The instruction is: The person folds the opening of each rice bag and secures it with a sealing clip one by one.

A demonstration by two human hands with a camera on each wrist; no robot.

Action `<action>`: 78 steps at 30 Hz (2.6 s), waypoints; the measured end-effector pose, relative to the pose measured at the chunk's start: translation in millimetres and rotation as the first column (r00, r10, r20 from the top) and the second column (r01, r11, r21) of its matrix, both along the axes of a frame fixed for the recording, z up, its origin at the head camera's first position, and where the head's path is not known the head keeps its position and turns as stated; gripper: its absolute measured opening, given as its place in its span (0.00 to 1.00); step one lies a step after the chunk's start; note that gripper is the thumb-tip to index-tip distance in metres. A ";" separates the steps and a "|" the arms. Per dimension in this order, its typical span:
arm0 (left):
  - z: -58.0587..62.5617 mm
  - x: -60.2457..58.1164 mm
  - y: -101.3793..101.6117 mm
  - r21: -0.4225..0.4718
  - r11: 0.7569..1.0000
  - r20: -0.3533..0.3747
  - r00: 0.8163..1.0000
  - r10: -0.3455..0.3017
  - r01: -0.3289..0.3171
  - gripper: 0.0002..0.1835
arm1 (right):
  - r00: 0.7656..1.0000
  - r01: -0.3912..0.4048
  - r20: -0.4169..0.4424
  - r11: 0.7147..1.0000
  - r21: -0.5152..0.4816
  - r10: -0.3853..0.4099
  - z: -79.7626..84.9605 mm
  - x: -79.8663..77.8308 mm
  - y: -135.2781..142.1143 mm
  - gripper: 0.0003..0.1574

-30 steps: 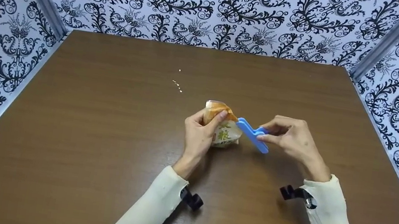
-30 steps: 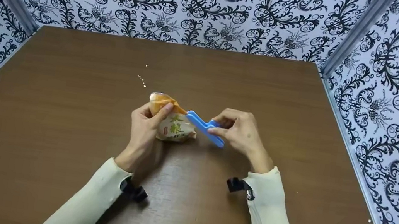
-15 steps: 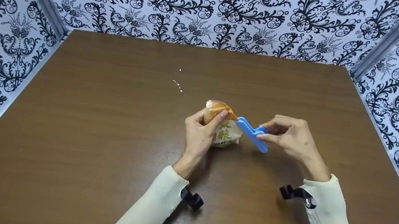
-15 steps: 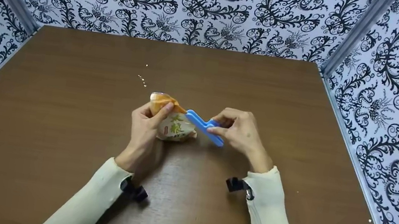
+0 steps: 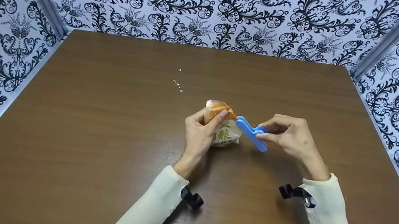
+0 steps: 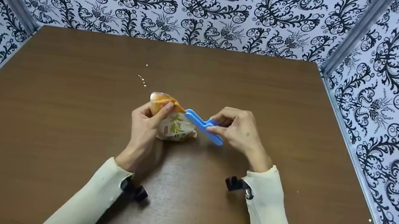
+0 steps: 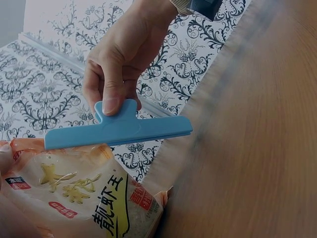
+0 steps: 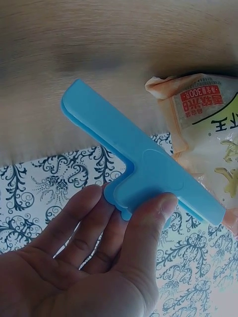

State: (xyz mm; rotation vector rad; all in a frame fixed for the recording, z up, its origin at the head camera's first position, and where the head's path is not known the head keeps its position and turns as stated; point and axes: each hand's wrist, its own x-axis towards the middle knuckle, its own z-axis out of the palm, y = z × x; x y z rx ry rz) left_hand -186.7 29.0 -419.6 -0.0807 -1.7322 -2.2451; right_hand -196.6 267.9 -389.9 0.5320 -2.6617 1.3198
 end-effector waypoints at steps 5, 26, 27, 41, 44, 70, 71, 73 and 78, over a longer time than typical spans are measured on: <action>-0.7 -0.9 -0.8 -0.012 1.000 0.001 1.000 0.005 -0.005 0.09 | 1.000 0.010 0.008 1.000 -0.001 -0.010 0.9 1.1 -0.6 0.13; -1.5 -1.4 -0.1 0.008 1.000 -0.007 1.000 -0.005 0.005 0.08 | 1.000 0.004 0.005 1.000 -0.012 -0.004 1.5 1.9 -3.0 0.14; -1.6 -1.2 -0.4 0.007 1.000 -0.007 1.000 -0.005 0.005 0.08 | 1.000 0.004 0.004 1.000 -0.014 -0.004 1.7 1.9 -3.1 0.13; -4.2 1.0 -2.3 -0.004 1.000 -0.003 1.000 -0.007 0.007 0.08 | 1.000 -0.001 -0.003 0.999 -0.043 0.001 -0.9 2.4 -6.4 0.12; -4.4 0.8 -1.9 -0.006 1.000 -0.002 1.000 -0.004 0.004 0.08 | 1.000 -0.002 -0.009 0.999 -0.048 0.002 -0.7 2.3 -6.6 0.12; -2.4 -1.4 -0.8 0.001 1.000 -0.005 1.000 -0.008 0.008 0.08 | 0.999 -0.023 -0.033 0.997 -0.070 0.020 2.3 0.0 -8.6 0.13; -2.2 -1.2 -0.8 0.001 1.000 -0.005 1.000 -0.009 0.009 0.08 | 0.999 -0.024 -0.038 0.998 -0.064 0.022 2.0 -0.1 -8.5 0.13; -1.9 -0.9 -0.9 -0.002 1.000 -0.008 1.000 -0.009 0.009 0.08 | 0.999 -0.023 -0.035 0.998 -0.058 0.021 1.7 -0.1 -8.3 0.13; -2.2 -1.2 -0.5 -0.003 1.000 -0.020 1.000 -0.005 0.005 0.08 | 1.000 -0.005 -0.006 1.000 -0.020 0.005 0.7 -0.7 -7.8 0.18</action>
